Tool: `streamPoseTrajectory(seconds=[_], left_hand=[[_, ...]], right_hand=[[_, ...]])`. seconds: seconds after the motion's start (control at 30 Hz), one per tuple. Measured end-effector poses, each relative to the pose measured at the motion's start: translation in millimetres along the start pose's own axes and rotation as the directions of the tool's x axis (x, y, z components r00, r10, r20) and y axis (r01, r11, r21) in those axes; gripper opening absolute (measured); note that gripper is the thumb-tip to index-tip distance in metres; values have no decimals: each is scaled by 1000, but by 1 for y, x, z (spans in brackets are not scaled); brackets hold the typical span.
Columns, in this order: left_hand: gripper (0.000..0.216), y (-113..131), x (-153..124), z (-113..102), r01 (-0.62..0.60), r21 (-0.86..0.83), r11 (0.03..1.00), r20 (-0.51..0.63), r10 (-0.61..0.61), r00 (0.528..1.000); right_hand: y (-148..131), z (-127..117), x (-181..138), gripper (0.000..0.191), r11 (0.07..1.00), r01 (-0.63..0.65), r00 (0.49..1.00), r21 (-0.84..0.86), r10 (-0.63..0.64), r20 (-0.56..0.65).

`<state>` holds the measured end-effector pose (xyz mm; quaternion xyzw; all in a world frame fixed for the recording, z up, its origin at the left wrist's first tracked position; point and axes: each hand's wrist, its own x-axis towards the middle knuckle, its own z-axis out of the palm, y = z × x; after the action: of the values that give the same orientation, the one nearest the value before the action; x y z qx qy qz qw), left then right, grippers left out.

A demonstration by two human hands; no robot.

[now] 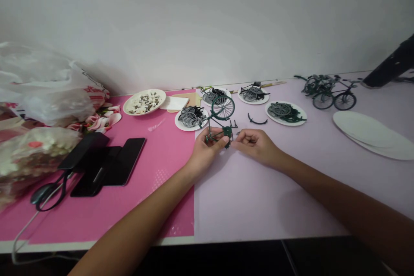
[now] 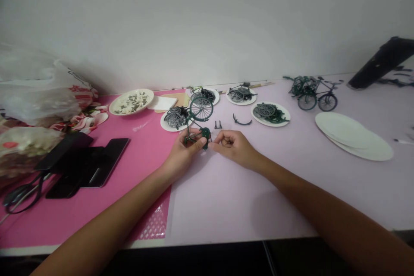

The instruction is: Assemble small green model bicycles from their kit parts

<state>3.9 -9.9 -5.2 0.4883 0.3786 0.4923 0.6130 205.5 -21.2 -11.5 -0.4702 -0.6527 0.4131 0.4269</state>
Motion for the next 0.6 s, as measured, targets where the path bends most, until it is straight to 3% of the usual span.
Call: streamPoseTrajectory(seconds=[0.1, 0.2, 0.47, 0.6], left_hand=[[53, -1, 0, -1, 18, -43, 999, 38, -17, 999], [57, 0, 1, 0, 39, -68, 997, 93, -32, 995], [60, 8, -2, 3, 46, -5, 999, 187, -44, 981], [58, 9, -2, 2, 43, -3, 999, 171, -42, 984]], right_hand=[[0, -4, 1, 36, 999, 43, 998, -19, -43, -38], [3, -6, 2, 22, 980, 139, 987, -144, -150, -66], [7, -4, 3, 25, 932, 236, 962, -275, -264, -69], [10, -5, 3, 22, 924, 245, 957, -292, -279, -80]])
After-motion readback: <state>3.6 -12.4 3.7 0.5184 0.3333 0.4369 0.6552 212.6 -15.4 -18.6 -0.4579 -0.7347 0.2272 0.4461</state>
